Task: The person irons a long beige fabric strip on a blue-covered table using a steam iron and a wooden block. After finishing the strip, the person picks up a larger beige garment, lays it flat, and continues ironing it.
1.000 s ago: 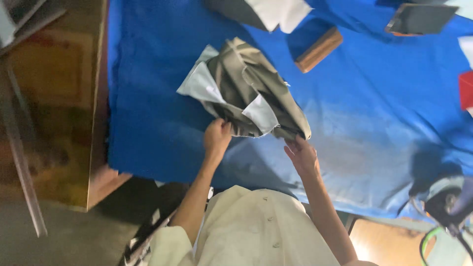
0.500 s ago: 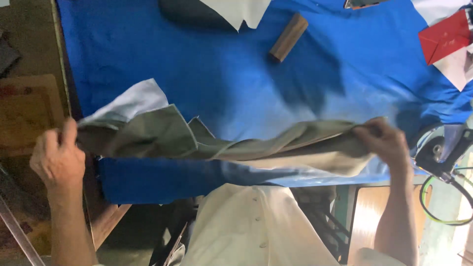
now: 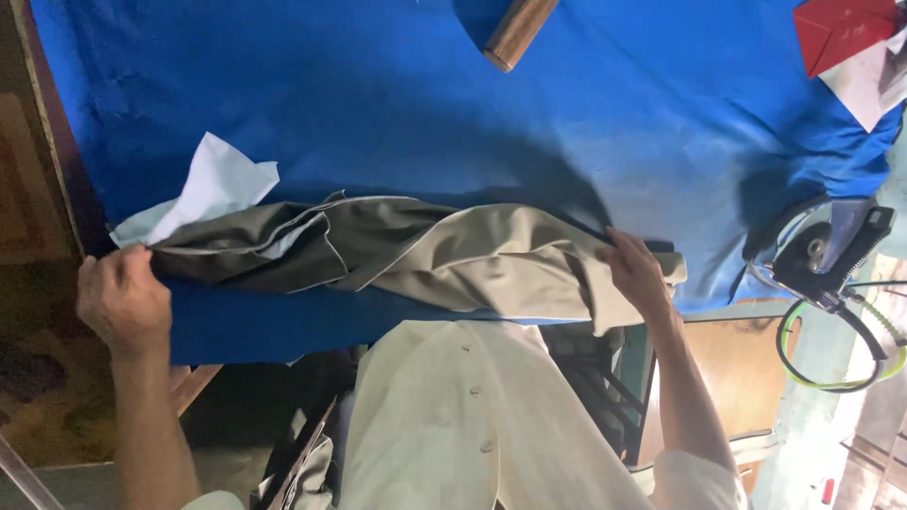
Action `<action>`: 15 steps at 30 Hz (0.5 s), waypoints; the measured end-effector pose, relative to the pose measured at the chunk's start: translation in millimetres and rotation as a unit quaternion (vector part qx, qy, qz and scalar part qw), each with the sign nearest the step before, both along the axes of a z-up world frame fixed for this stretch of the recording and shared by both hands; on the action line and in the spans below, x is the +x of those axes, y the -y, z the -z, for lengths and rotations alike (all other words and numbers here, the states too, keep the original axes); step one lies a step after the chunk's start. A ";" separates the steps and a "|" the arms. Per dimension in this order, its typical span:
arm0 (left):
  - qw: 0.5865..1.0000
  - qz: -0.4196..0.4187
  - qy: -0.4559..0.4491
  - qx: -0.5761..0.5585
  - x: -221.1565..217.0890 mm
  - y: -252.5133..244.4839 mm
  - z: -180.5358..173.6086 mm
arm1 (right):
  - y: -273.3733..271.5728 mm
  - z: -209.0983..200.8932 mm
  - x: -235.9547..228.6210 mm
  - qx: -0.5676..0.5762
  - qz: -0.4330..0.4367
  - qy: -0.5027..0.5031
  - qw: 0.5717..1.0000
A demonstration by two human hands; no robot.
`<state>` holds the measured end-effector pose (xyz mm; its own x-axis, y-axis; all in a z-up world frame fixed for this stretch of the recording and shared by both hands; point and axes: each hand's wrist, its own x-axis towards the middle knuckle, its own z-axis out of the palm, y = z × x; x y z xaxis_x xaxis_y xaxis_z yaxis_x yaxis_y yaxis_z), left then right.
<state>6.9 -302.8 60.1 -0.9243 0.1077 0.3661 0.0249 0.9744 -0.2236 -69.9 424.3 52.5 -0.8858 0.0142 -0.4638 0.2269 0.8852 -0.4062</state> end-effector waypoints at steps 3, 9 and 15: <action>0.998 0.009 -0.006 -0.054 -7.5 4.3 -22.5 | -18.3 32.4 11.1 0.070 -0.080 -0.034 0.994; 0.992 0.021 0.073 -0.098 -10.9 -23.9 -25.1 | -37.8 15.8 8.0 0.087 0.014 0.066 0.994; 0.983 0.014 0.179 0.037 -18.1 -26.4 14.6 | -68.5 9.4 13.9 0.002 0.023 0.038 0.999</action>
